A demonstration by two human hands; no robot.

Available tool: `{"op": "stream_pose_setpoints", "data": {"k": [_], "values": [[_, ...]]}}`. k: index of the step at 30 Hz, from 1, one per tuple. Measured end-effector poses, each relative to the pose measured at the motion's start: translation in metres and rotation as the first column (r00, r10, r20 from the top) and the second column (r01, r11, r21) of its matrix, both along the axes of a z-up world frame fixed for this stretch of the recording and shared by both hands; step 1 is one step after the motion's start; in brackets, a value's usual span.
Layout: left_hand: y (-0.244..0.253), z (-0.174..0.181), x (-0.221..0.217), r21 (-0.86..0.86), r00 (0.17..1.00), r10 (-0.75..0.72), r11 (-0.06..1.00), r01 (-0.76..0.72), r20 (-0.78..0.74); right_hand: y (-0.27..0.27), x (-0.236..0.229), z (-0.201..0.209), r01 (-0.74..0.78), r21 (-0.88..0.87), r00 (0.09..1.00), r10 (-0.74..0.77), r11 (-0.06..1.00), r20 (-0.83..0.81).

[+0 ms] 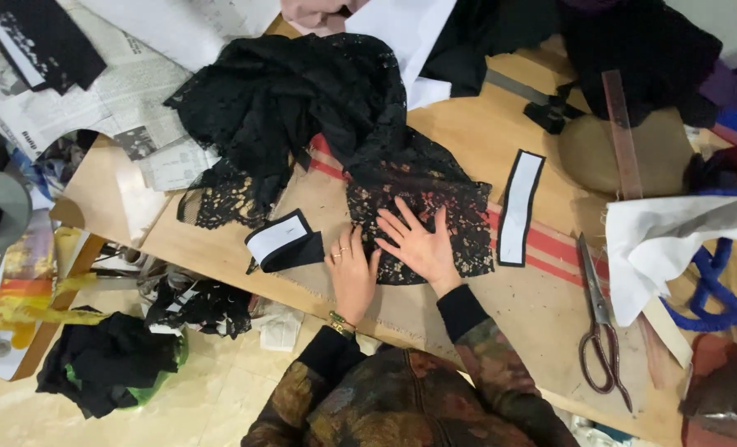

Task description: The person arranges a piece of black lace fabric and a larger piece of black fabric on a wooden table. They place white paper pattern pieces onto the black fabric and then use a pair of scissors to cut the fabric along the edges of the patterns.

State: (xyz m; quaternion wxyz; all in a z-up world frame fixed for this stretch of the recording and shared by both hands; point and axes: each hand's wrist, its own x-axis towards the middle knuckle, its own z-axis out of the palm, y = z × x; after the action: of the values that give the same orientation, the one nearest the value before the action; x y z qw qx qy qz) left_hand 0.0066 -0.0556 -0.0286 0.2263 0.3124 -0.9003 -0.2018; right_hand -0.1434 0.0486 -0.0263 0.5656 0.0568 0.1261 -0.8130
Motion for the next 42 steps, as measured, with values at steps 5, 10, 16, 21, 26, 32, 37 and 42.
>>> {"op": "stream_pose_setpoints", "data": {"k": [5, 10, 16, 21, 26, 32, 37, 42], "values": [[0.000, 0.008, 0.003, -0.028, 1.000, 0.008, 1.000, -0.008, -0.004, -0.006, -0.007, 0.000, 0.003, 0.038, 0.999, -0.001, 0.999, -0.044], [-0.002, 0.009, 0.002, -0.068, 1.000, 0.009, 0.998, -0.009, -0.009, 0.022, -0.014, -0.010, -0.016, 0.015, 0.993, 0.018, 1.000, -0.121], [-0.002, 0.011, 0.003, -0.052, 1.000, -0.003, 0.999, 0.002, -0.017, 0.064, -0.022, -0.013, 0.056, 0.129, 0.970, -0.023, 0.990, -0.241], [-0.001, 0.023, 0.005, 0.016, 0.999, 0.047, 0.999, -0.047, 0.004, 0.043, -0.030, -0.002, 0.056, 0.061, 0.984, -0.045, 0.997, -0.172], [-0.001, -0.010, -0.003, 0.068, 0.997, 0.069, 0.995, -0.067, -0.030, 0.027, -0.035, 0.003, 0.128, 0.091, 0.982, -0.113, 0.988, -0.154], [-0.002, -0.015, -0.005, 0.061, 0.997, 0.014, 0.998, -0.009, -0.074, 0.052, -0.015, -0.009, 0.087, 0.040, 0.970, -0.075, 0.995, -0.232], [0.004, -0.011, -0.007, 0.381, 0.967, -0.043, 0.914, 0.140, -0.250, 0.083, 0.004, -0.006, 0.097, -0.004, 0.968, -0.095, 0.995, -0.231], [0.010, 0.052, -0.005, 0.925, 0.914, 0.353, -0.238, 0.295, -0.201, 0.106, 0.016, 0.004, 0.167, 0.063, 0.976, -0.156, 0.984, -0.154]]}}
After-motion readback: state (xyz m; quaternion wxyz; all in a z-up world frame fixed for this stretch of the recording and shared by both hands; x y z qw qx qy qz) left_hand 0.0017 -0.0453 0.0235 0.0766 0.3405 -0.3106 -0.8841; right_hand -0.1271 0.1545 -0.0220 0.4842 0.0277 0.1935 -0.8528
